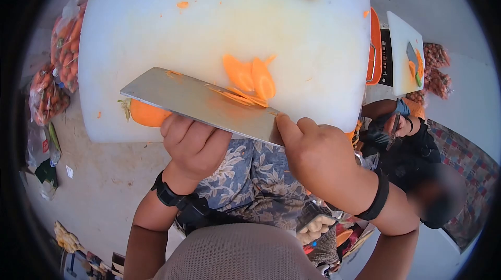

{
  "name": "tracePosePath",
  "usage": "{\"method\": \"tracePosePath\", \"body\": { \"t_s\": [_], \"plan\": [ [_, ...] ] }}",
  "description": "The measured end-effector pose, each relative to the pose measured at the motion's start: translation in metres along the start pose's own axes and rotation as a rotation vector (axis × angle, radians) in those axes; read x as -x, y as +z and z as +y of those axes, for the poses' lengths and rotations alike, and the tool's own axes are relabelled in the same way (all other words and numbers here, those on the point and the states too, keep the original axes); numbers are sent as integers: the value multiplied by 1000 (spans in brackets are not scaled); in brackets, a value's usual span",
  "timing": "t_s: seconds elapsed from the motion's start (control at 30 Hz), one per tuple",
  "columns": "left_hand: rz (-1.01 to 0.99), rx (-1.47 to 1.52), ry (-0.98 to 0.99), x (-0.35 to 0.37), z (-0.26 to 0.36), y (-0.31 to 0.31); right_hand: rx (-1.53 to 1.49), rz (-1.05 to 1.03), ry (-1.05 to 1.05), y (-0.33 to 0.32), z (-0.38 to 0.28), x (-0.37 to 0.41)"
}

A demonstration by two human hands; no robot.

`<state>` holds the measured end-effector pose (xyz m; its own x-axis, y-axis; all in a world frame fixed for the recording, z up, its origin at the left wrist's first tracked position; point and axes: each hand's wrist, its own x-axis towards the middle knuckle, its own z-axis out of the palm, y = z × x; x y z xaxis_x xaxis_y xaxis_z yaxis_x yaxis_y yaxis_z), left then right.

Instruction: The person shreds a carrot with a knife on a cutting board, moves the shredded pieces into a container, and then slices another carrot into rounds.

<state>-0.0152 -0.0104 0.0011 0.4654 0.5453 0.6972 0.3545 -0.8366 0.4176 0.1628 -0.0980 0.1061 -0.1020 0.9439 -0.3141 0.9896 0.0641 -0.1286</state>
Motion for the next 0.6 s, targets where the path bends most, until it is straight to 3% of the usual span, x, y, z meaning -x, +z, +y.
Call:
{"method": "tracePosePath", "body": {
  "t_s": [0.23, 0.6],
  "plan": [
    [-17, 31, 36, 1, -3, 1, -56, 95, -52, 4, -12, -28],
    [5, 42, 49, 5, -4, -1, -20, -18, 119, -30, -8, 62]
  ]
}}
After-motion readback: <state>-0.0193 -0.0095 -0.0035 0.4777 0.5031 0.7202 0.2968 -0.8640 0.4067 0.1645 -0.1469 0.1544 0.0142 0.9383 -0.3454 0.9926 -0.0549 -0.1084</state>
